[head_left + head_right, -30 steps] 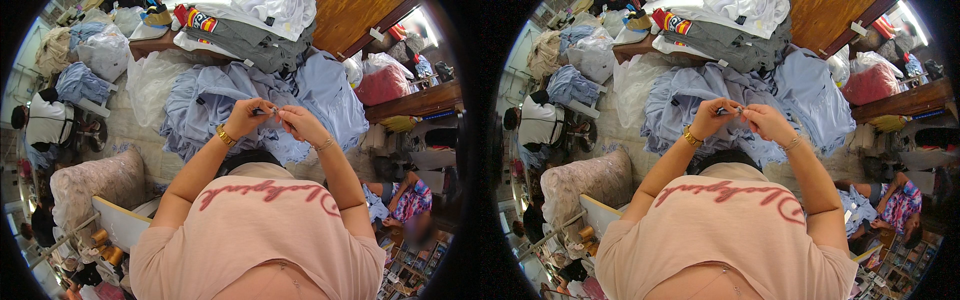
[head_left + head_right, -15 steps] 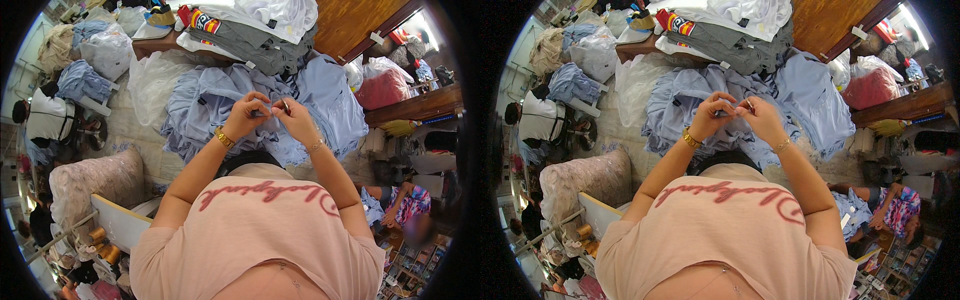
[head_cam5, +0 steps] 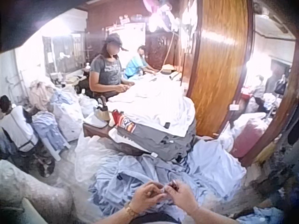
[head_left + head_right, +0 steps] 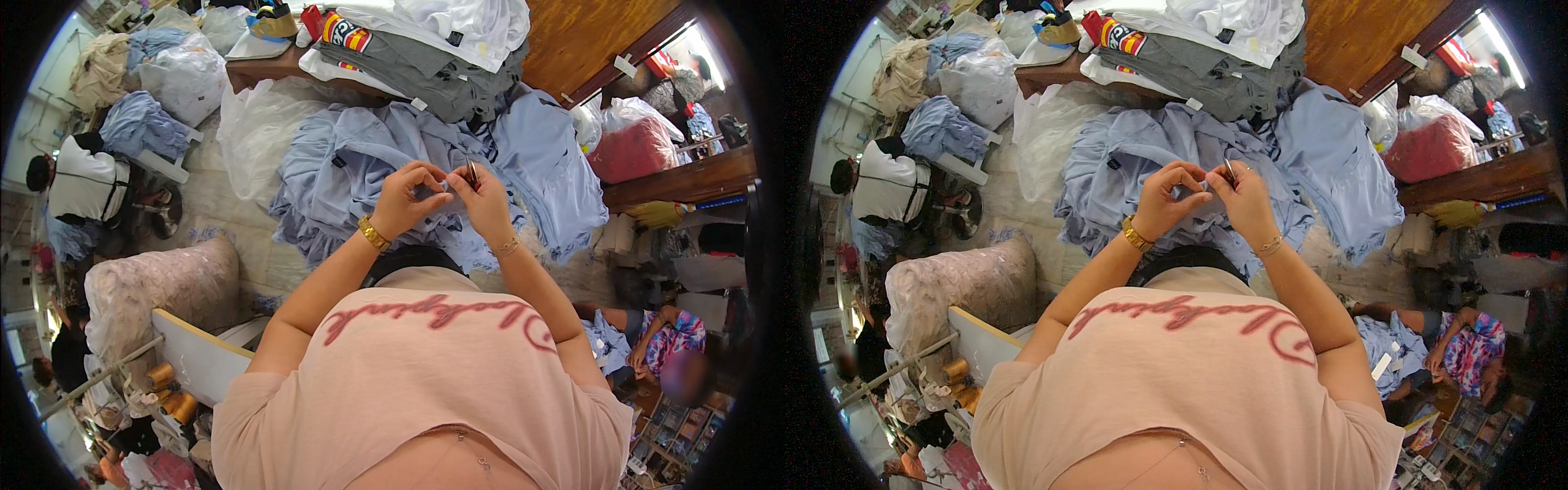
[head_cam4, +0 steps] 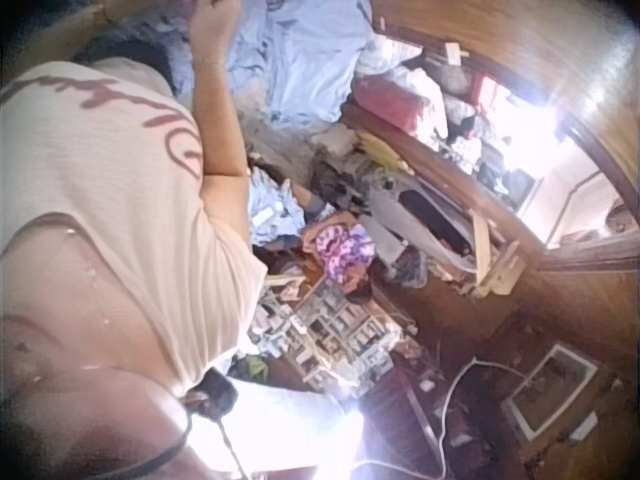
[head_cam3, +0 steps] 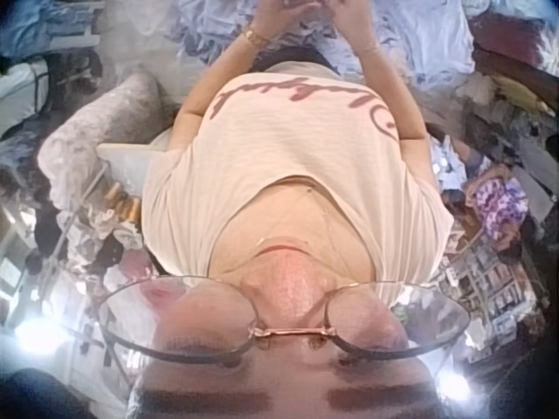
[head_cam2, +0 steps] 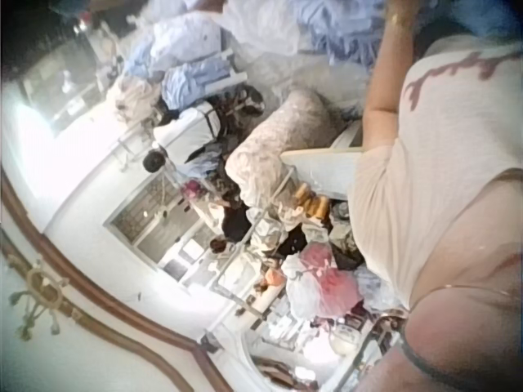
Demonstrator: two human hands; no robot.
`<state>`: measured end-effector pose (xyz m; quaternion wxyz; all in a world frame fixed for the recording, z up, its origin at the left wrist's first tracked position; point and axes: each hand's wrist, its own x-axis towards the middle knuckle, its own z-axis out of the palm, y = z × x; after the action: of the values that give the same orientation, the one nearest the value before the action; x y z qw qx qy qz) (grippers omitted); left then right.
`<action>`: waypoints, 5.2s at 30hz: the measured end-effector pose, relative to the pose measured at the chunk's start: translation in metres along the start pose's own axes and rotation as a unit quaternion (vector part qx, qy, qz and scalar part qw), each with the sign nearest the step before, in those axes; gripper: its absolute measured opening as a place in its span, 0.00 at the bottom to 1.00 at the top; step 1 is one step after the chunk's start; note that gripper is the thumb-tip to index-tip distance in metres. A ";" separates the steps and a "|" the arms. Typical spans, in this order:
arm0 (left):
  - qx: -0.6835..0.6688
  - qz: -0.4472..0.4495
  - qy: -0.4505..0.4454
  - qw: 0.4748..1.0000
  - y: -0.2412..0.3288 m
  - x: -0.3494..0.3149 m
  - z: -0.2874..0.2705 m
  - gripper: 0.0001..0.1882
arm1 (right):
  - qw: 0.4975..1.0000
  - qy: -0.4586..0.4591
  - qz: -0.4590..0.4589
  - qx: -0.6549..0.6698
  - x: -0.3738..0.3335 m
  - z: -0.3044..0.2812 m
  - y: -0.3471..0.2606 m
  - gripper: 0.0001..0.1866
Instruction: The person sorts and trims loose threads from a pile of blue collared shirts by hand and using snips, then moves them between stacks on a table.
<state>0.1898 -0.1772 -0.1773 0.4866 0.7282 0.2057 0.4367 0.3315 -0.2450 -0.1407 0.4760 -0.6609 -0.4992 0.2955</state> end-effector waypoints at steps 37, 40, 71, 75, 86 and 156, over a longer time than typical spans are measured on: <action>-0.217 -0.199 -0.024 0.955 -0.002 0.004 0.003 0.18 | 0.921 -0.325 0.210 -0.045 0.018 -0.058 -0.039 0.16; -0.229 -0.205 -0.029 0.951 -0.003 0.004 0.004 0.18 | 0.925 -0.322 0.188 -0.068 0.018 -0.058 -0.039 0.16; -0.228 -0.251 -0.060 0.939 -0.005 0.006 0.011 0.14 | 0.953 -0.258 0.159 -0.021 0.006 -0.048 -0.014 0.14; -0.255 -0.240 -0.050 0.935 -0.005 0.007 0.012 0.14 | 0.933 -0.265 0.234 0.073 0.003 -0.049 -0.019 0.12; -0.273 -0.215 -0.045 0.937 -0.006 0.008 0.015 0.11 | 0.945 -0.275 0.172 -0.030 0.004 -0.056 -0.021 0.16; 0.120 -0.092 -0.206 0.967 0.022 0.013 -0.022 0.04 | 0.979 0.173 -0.103 -0.042 -0.049 0.042 0.022 0.10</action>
<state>0.1755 -0.1657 -0.1491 0.4659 0.8331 0.2182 0.2031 0.2872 -0.2779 -0.1813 0.5544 -0.6665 -0.4871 0.1049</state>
